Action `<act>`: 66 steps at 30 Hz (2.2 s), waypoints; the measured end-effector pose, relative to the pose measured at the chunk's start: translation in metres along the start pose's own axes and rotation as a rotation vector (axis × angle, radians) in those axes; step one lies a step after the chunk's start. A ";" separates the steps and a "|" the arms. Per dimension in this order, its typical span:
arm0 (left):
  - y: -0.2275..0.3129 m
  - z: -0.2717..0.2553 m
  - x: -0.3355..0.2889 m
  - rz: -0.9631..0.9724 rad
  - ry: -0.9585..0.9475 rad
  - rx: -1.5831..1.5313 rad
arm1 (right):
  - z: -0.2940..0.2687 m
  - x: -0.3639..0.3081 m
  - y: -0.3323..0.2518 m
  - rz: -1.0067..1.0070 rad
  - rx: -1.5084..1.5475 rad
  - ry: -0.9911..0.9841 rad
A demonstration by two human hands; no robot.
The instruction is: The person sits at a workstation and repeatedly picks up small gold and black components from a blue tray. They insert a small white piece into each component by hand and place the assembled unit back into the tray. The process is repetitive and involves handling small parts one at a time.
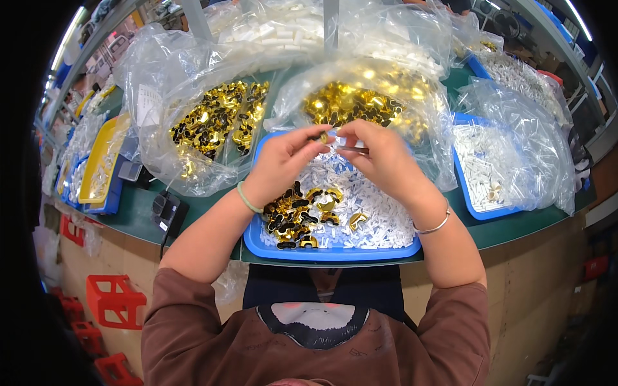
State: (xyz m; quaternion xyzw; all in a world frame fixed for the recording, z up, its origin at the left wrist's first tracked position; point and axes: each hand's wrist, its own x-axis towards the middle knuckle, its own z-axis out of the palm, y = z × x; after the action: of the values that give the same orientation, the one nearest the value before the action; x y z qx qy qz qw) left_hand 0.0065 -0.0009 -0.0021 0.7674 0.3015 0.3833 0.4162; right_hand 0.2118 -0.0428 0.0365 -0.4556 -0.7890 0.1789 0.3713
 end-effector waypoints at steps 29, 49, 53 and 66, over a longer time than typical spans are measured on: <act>-0.004 -0.009 0.006 -0.357 -0.176 -0.863 | -0.003 -0.010 0.019 -0.030 -0.385 -0.321; -0.006 -0.008 0.006 -0.354 -0.191 -0.823 | -0.009 0.001 0.003 0.219 0.183 -0.028; -0.006 -0.006 0.006 -0.356 -0.195 -0.836 | 0.000 0.000 0.000 0.155 0.260 0.080; -0.003 -0.004 0.004 -0.344 -0.188 -0.809 | 0.007 -0.001 -0.001 0.150 0.330 0.149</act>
State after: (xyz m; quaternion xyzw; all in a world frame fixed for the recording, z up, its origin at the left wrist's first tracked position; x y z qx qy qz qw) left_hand 0.0049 0.0054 -0.0017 0.5132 0.2112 0.3242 0.7662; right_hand 0.2056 -0.0440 0.0320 -0.4580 -0.6832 0.2987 0.4840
